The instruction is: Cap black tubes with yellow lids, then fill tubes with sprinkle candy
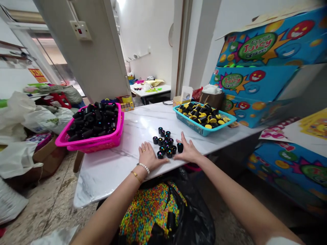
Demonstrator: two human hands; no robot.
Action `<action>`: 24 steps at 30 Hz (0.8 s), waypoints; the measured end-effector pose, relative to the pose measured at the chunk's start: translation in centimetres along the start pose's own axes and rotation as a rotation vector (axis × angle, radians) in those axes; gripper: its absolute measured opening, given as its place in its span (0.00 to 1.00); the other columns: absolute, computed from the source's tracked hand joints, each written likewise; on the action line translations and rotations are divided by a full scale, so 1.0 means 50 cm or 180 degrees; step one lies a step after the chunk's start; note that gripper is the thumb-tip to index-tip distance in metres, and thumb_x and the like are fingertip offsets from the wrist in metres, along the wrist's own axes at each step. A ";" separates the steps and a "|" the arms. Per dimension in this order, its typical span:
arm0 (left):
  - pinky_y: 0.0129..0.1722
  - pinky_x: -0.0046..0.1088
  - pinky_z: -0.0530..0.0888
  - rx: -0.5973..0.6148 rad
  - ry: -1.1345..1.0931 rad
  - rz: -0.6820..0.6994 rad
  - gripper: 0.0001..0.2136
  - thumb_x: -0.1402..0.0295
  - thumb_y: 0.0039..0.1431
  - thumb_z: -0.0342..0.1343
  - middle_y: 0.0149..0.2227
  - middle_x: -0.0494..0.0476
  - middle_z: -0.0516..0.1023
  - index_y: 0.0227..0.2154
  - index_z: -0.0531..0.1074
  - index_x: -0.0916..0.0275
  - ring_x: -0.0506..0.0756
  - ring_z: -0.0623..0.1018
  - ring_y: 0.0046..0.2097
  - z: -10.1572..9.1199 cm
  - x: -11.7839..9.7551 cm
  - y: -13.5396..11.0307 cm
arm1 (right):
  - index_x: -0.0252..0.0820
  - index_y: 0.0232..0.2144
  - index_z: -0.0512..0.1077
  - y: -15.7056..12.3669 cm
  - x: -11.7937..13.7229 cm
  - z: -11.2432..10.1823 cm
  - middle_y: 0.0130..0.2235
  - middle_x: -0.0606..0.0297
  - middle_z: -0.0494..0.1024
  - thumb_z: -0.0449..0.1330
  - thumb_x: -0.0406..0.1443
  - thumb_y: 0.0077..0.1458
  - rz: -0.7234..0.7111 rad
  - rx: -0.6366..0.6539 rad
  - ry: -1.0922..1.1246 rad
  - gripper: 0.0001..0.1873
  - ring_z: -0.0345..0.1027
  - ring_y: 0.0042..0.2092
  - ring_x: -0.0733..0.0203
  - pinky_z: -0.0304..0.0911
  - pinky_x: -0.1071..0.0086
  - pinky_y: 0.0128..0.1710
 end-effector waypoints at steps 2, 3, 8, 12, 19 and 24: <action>0.63 0.53 0.44 -0.0010 -0.0054 0.0000 0.66 0.28 0.35 0.45 0.66 0.84 0.44 0.64 0.42 0.84 0.77 0.45 0.67 0.001 0.003 0.010 | 0.40 0.67 0.25 0.006 0.003 0.002 0.58 0.51 0.70 0.68 0.47 0.41 -0.0172 -0.0083 0.0007 0.67 0.49 0.66 0.46 0.29 0.44 0.64; 0.63 0.53 0.44 -0.0019 -0.0083 0.0017 0.65 0.28 0.35 0.46 0.66 0.83 0.44 0.64 0.42 0.82 0.77 0.45 0.67 0.001 0.005 0.012 | 0.39 0.67 0.25 0.006 0.004 0.004 0.58 0.52 0.70 0.66 0.48 0.44 -0.0293 -0.0113 -0.0013 0.65 0.48 0.66 0.47 0.28 0.44 0.64; 0.64 0.53 0.44 -0.0068 -0.0176 0.0087 0.63 0.29 0.37 0.47 0.66 0.79 0.47 0.64 0.42 0.79 0.75 0.46 0.67 0.001 0.010 0.006 | 0.39 0.65 0.49 -0.007 -0.013 0.018 0.60 0.52 0.66 0.57 0.55 0.51 -0.0367 -0.0073 -0.0517 0.47 0.44 0.67 0.42 0.27 0.40 0.64; 0.64 0.51 0.43 -0.0090 -0.0245 0.0095 0.65 0.28 0.34 0.47 0.66 0.79 0.47 0.65 0.42 0.78 0.74 0.45 0.67 0.001 0.011 0.002 | 0.39 0.67 0.44 -0.028 -0.026 0.018 0.62 0.51 0.63 0.58 0.59 0.47 -0.0066 -0.0058 -0.0741 0.54 0.43 0.67 0.41 0.27 0.42 0.64; 0.64 0.55 0.40 0.0073 -0.0380 0.0234 0.63 0.31 0.35 0.50 0.68 0.74 0.43 0.66 0.37 0.73 0.73 0.43 0.68 0.004 -0.005 0.034 | 0.33 0.66 0.20 0.006 -0.021 0.031 0.68 0.43 0.44 0.62 0.62 0.35 0.0163 0.0419 -0.0764 0.75 0.34 0.68 0.41 0.25 0.42 0.64; 0.63 0.57 0.39 0.0098 -0.0440 0.0167 0.64 0.32 0.33 0.53 0.68 0.75 0.43 0.65 0.37 0.72 0.74 0.42 0.68 0.009 -0.003 0.070 | 0.34 0.66 0.22 0.058 -0.032 0.042 0.69 0.49 0.35 0.59 0.63 0.39 -0.0003 0.0764 -0.0934 0.71 0.25 0.69 0.44 0.20 0.44 0.64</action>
Point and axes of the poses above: each hand's wrist, its own y-axis towards the middle knuckle, its own z-axis out of the palm, x = y × z, the point moved 5 cm from there along y, towards the middle knuckle
